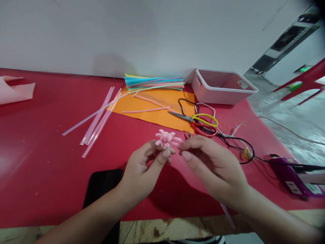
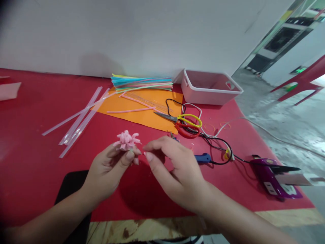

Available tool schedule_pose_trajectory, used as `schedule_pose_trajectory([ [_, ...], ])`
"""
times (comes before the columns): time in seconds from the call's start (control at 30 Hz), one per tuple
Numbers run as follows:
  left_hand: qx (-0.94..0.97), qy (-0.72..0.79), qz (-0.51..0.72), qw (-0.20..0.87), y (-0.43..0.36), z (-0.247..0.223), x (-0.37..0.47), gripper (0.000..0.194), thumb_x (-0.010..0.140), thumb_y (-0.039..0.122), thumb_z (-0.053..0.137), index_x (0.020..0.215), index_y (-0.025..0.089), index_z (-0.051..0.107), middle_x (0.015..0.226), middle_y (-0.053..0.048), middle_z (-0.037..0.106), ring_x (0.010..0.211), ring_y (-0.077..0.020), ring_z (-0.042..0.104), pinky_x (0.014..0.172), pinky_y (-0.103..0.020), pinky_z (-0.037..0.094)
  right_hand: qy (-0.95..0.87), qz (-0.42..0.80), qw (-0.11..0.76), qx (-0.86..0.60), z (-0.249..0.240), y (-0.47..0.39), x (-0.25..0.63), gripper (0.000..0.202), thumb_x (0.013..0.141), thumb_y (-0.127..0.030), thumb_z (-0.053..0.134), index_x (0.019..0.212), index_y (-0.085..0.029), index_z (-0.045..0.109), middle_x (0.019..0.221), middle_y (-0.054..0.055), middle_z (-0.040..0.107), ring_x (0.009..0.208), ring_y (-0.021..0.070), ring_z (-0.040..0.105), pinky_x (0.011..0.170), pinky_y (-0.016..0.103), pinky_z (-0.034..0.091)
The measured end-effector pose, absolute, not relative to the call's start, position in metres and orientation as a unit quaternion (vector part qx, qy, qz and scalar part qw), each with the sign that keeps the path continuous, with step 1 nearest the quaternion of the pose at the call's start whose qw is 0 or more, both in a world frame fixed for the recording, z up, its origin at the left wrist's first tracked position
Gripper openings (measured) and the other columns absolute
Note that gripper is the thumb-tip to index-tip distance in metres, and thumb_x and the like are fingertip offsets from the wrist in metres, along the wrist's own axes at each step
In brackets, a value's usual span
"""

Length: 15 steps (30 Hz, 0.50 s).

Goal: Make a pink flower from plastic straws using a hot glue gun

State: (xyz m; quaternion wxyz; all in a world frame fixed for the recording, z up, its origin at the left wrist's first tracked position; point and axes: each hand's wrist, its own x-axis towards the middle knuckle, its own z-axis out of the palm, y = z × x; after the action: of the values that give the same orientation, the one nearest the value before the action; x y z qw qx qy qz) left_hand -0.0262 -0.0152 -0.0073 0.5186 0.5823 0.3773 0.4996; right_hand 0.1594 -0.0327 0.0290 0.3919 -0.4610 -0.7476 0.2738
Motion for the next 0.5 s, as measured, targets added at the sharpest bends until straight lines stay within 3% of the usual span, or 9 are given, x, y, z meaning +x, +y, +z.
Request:
schedule_pose_trajectory([
  [0.1,0.618,0.371,0.510,0.469,-0.015,-0.008,-0.028,0.009,0.093,0.023,0.062,0.087,0.021,0.069,0.086,-0.001,0.066,0.081,-0.0139,0.063,0.078,-0.026,0.052,-0.696,0.439,0.348,-0.448,0.018,-0.039,0.152,0.026,0.095,-0.027,0.059,0.121,-0.023,0.057,0.102,0.003,0.070,0.090,0.0127,0.066,0.079,0.024,0.055],
  [0.23,0.634,0.350,0.517,0.457,-0.017,-0.006,-0.027,0.008,0.089,0.020,0.066,0.082,0.021,0.069,0.084,-0.001,0.062,0.079,-0.0140,0.062,0.072,-0.025,0.053,-0.530,0.662,0.357,-0.391,0.008,-0.048,0.134,0.020,0.093,-0.038,0.060,0.104,-0.021,0.064,0.096,0.002,0.071,0.090,0.0126,0.065,0.082,0.025,0.054],
  [0.37,0.599,0.351,0.510,0.509,-0.017,-0.004,-0.027,0.005,0.086,0.022,0.070,0.081,0.021,0.071,0.091,-0.002,0.060,0.058,-0.0088,0.057,0.048,-0.021,0.049,-0.398,0.762,0.373,-0.350,-0.006,-0.050,0.119,0.031,0.087,-0.049,0.066,0.093,-0.019,0.062,0.073,-0.002,0.064,0.062,0.0073,0.059,0.060,0.020,0.049],
  [0.43,0.594,0.348,0.525,0.501,-0.015,-0.004,-0.028,0.004,0.081,0.019,0.074,0.082,0.022,0.072,0.092,-0.002,0.061,0.062,-0.0100,0.060,0.051,-0.021,0.052,-0.375,0.777,0.371,-0.344,-0.009,-0.048,0.118,0.035,0.085,-0.053,0.067,0.091,-0.019,0.058,0.069,-0.003,0.062,0.056,0.0067,0.057,0.053,0.019,0.046],
  [0.5,0.602,0.348,0.544,0.469,-0.012,-0.005,-0.028,0.010,0.077,0.014,0.078,0.080,0.022,0.073,0.089,-0.002,0.065,0.077,-0.0141,0.065,0.068,-0.024,0.057,-0.385,0.764,0.371,-0.361,-0.009,-0.045,0.121,0.037,0.085,-0.055,0.066,0.089,-0.019,0.055,0.068,-0.004,0.060,0.054,0.0065,0.055,0.050,0.019,0.044],
])
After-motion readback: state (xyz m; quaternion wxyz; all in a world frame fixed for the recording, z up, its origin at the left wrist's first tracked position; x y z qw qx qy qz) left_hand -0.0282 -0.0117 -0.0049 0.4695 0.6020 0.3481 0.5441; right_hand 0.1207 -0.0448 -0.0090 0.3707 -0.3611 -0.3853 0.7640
